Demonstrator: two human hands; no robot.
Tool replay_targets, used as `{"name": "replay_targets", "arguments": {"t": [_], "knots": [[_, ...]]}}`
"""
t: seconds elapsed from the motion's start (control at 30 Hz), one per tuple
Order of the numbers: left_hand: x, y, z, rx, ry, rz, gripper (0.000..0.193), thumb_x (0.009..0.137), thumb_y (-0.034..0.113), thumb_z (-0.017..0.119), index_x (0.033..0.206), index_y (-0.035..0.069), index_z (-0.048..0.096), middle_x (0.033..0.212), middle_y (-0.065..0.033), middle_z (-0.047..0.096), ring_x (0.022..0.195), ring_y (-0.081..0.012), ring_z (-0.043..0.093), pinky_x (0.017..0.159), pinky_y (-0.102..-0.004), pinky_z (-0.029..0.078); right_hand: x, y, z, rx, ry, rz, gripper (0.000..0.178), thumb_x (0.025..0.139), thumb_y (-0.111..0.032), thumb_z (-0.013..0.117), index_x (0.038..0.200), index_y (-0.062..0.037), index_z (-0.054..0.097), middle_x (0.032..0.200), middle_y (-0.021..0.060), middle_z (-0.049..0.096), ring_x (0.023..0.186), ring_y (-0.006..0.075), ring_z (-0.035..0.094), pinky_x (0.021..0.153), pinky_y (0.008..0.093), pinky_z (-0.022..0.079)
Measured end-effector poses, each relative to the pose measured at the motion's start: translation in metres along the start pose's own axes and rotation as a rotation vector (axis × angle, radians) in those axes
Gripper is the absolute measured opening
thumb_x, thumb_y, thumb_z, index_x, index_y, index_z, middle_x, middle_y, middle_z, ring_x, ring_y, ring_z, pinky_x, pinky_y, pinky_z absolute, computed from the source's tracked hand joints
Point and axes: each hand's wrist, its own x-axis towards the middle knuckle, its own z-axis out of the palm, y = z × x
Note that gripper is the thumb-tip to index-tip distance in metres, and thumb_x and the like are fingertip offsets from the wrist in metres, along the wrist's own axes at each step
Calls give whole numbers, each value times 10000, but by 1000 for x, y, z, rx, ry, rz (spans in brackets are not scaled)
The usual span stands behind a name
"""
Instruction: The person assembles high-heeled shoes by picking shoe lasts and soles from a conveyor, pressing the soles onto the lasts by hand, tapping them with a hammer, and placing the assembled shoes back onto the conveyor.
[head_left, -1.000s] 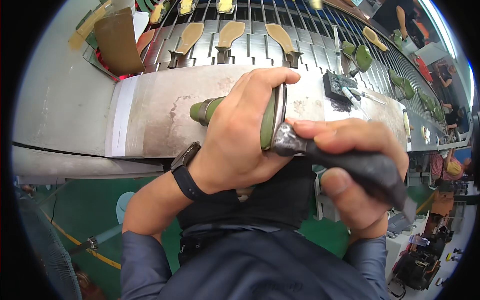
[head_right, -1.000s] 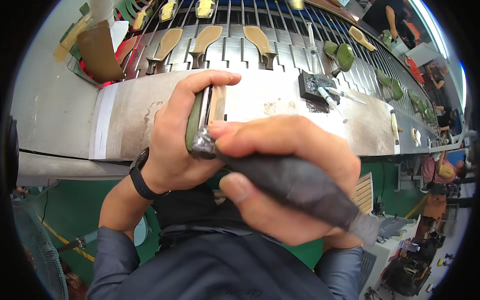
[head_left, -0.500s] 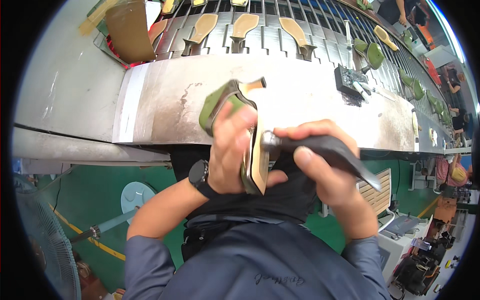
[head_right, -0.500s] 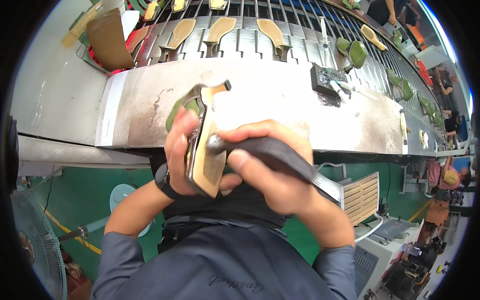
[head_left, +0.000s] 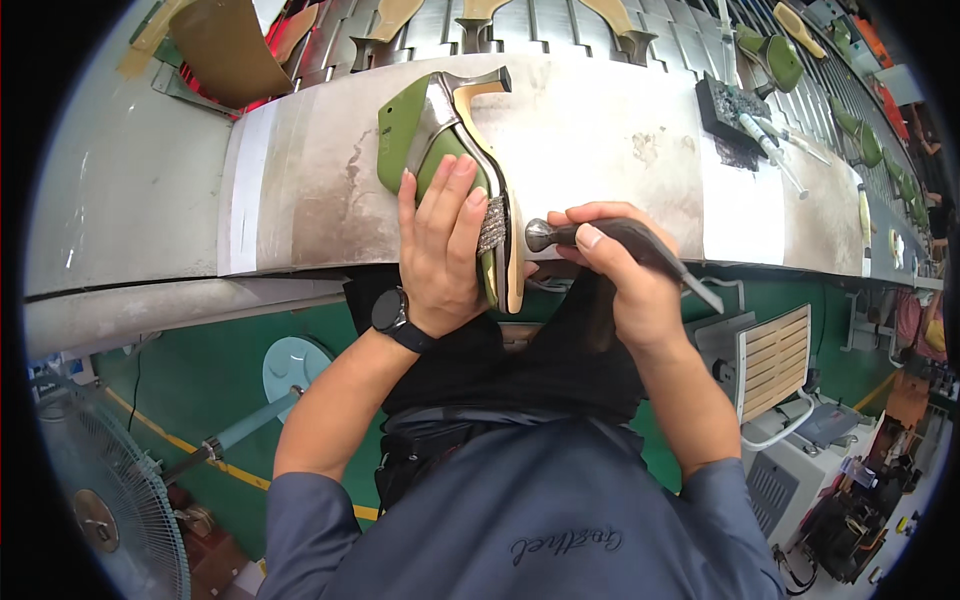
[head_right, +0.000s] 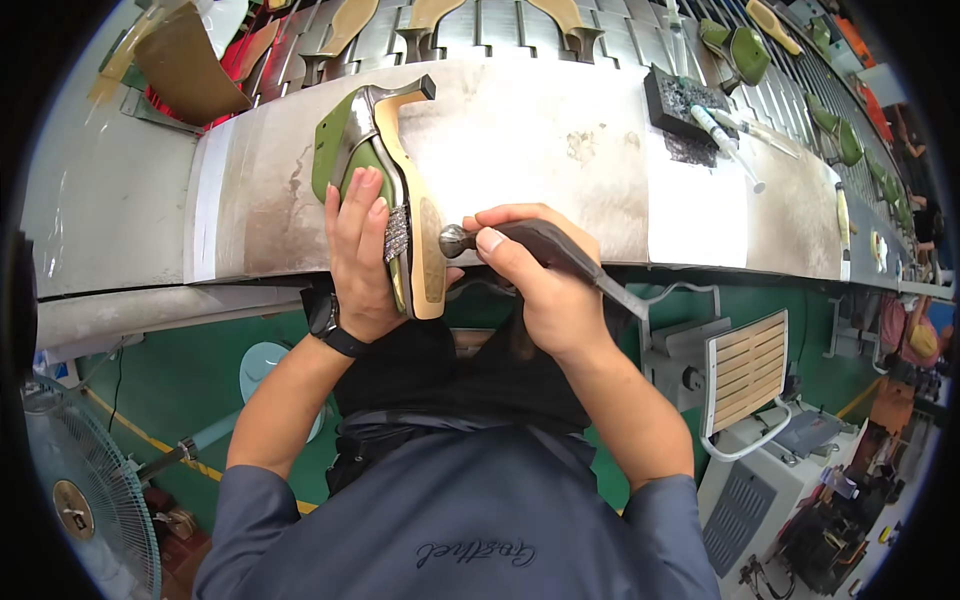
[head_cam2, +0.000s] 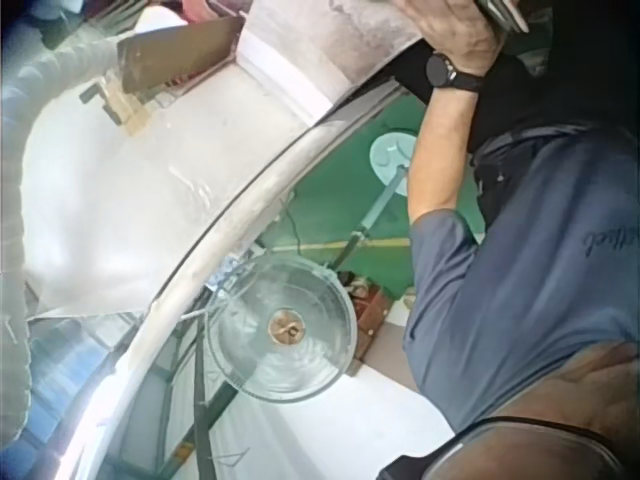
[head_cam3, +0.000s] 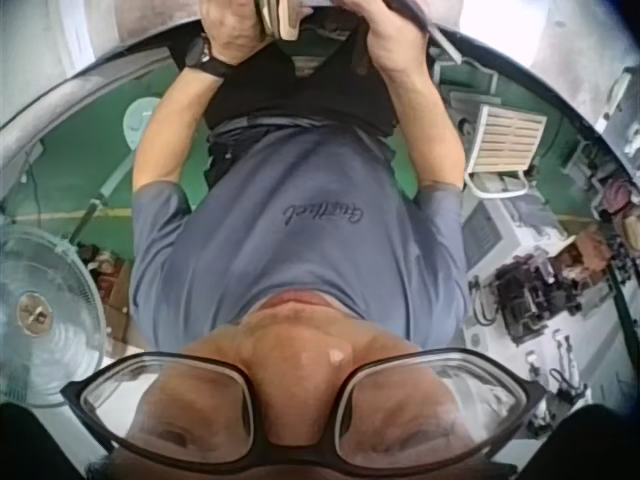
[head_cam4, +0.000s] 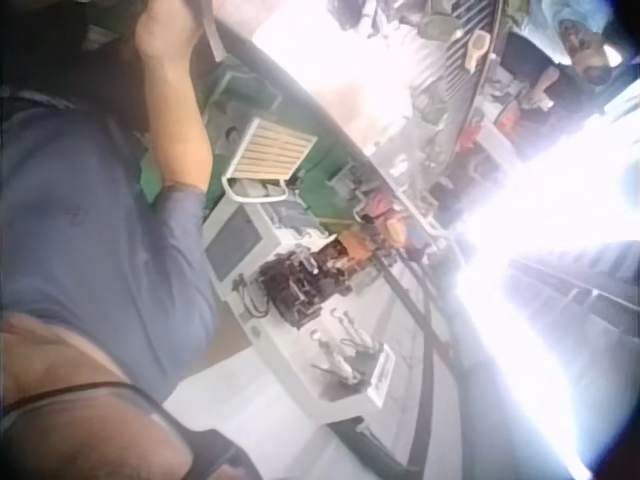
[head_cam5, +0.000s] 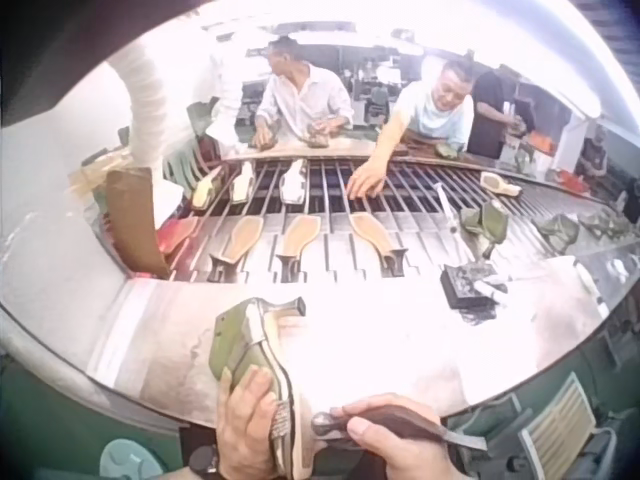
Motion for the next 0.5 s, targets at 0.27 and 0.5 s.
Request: {"name": "replay_targets", "arguments": {"t": [0.27, 0.5], "knots": [[-4, -1, 5, 9, 20, -20, 817, 947, 520, 748, 1520, 56, 396, 1534, -259, 510, 1412, -448, 534, 1222, -672, 275, 31, -74, 4, -239, -236, -232, 211, 950, -54, 736, 1134, 48, 735, 1045, 104, 790, 908, 109, 708, 840, 251, 555], [-4, -2, 3, -10, 66, -18, 742, 999, 491, 689, 1514, 46, 395, 1525, -268, 511, 1398, -453, 539, 1209, -692, 284, 64, -74, 18, -456, -496, -103, 210, 905, -34, 717, 1099, 47, 706, 1085, 157, 777, 1012, 192, 728, 955, 313, 542]]}}
